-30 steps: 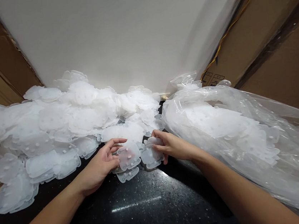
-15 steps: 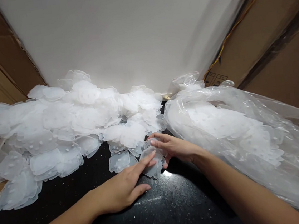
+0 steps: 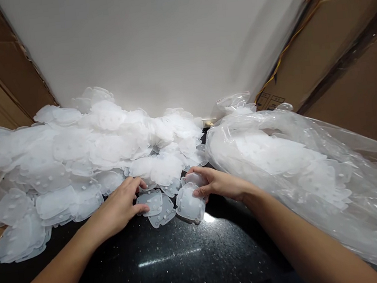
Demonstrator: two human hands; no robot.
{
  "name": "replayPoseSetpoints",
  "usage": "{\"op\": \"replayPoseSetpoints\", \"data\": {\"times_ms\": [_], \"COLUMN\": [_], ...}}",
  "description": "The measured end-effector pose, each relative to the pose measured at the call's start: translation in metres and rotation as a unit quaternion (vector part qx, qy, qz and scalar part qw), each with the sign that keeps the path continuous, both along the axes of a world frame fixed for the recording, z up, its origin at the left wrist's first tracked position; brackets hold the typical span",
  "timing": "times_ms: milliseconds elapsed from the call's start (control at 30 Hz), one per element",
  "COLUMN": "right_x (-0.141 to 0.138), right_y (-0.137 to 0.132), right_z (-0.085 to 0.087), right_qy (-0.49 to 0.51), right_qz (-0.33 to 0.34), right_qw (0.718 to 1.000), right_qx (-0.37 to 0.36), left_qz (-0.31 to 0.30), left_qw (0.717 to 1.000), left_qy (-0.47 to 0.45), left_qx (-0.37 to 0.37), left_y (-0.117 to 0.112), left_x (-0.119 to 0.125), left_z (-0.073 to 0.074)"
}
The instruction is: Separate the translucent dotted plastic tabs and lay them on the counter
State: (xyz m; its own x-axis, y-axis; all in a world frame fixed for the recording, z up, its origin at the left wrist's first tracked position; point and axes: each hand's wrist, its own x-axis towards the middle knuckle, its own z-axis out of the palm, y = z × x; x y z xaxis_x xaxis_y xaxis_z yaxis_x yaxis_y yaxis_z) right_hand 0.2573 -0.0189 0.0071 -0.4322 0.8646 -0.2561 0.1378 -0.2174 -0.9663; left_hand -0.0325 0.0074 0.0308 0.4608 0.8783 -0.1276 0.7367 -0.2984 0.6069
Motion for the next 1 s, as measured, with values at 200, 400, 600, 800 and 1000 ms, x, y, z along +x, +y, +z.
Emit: {"op": "replayPoseSetpoints", "data": {"times_ms": [200, 400, 600, 800, 1000], "right_x": [0.001, 0.002, -0.001, -0.008, -0.014], "right_y": [-0.002, -0.003, -0.004, -0.01, -0.012], "right_z": [0.004, 0.008, 0.008, 0.008, 0.009], "right_qy": [-0.012, -0.02, 0.0, 0.058, 0.085], "right_qz": [0.005, 0.01, -0.006, -0.017, -0.036], "right_qw": [1.0, 0.999, 1.0, 0.997, 0.995], "right_qx": [0.021, 0.029, -0.011, -0.039, -0.033], "left_qz": [0.027, 0.023, 0.012, -0.016, -0.034], "left_qw": [0.999, 0.995, 0.995, 0.999, 0.994], "left_qy": [0.019, 0.064, 0.075, 0.014, -0.044], "left_qx": [-0.035, -0.066, -0.069, -0.038, -0.092], "left_y": [0.001, 0.006, 0.004, -0.014, -0.025], "left_x": [0.004, 0.003, 0.003, 0.02, 0.037], "left_z": [0.003, 0.002, 0.004, 0.019, 0.011]}}
